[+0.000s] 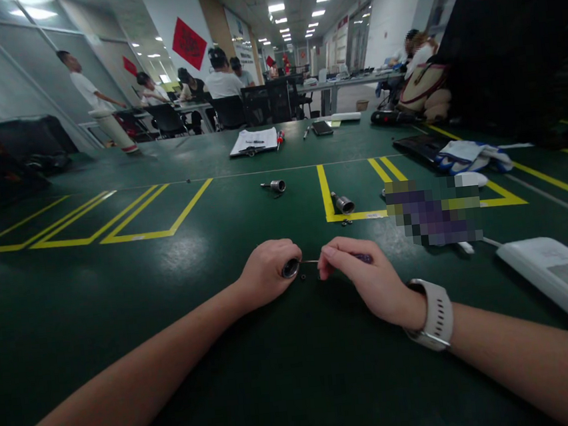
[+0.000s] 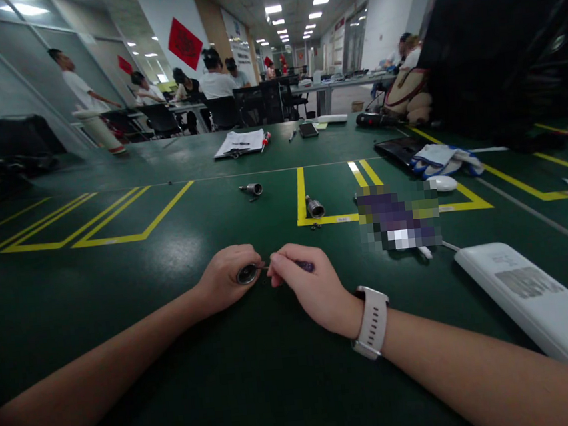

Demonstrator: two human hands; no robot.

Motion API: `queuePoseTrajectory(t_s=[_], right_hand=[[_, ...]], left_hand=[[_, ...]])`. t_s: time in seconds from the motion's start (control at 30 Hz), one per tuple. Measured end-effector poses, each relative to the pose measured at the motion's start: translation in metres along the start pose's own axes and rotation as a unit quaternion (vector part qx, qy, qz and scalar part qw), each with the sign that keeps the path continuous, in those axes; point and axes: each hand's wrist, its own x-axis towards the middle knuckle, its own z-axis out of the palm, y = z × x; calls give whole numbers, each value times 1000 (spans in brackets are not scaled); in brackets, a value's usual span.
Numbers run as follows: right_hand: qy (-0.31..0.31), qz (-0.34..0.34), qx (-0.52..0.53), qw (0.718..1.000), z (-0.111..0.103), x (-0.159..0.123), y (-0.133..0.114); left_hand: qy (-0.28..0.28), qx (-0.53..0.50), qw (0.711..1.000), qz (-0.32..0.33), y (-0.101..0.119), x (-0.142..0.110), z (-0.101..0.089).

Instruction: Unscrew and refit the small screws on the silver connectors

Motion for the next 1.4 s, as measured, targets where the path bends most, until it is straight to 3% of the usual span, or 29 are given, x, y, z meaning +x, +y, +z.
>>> queuePoseTrajectory(t_s=[0.1, 0.2, 0.27, 0.37, 0.47, 0.53, 0.67, 0.77, 0.87, 0.93, 1.03, 1.17, 1.23, 1.4], right_hand=[[10, 54, 156, 986, -1, 6, 11], [10, 88, 212, 973, -1, 8, 14], [21, 67, 177, 982, -1, 6, 10], [39, -8, 27, 999, 0, 0, 0], [24, -69, -126, 989, 2, -4, -8], [7, -72, -147, 987, 2, -3, -9], [-5, 13, 10, 1000, -2, 4, 2], [12, 59, 164, 985, -3, 9, 14], [14, 93, 235, 967, -1, 11, 19], [22, 73, 204, 976, -1, 9, 15], [40, 5, 54, 998, -2, 4, 3], [6, -50, -96, 994, -2, 0, -9], [-9, -24, -70, 997, -2, 1, -8], [9, 66, 145, 987, -4, 9, 11]], left_hand=[[13, -25, 1000, -3, 0, 0, 0], [24, -36, 999, -6, -1, 1, 0], [26, -36, 999, -12, -1, 1, 0], [15, -27, 999, -14, -1, 1, 0], [3, -2, 1000, -8, 0, 2, 1], [-5, 11, 1000, -2, 1, 2, 0], [-10, 1, 1000, -4, 1, 1, 0], [6, -25, 1000, -11, -1, 1, 0], [18, -40, 999, -10, -2, 1, 0], [19, -42, 999, -15, -3, 2, 1], [13, -34, 999, -25, -2, 2, 0], [-14, -8, 1000, -23, 1, 3, -1], [-25, 4, 999, -20, 2, 2, -1], [-19, 12, 999, -30, 1, 2, -1]])
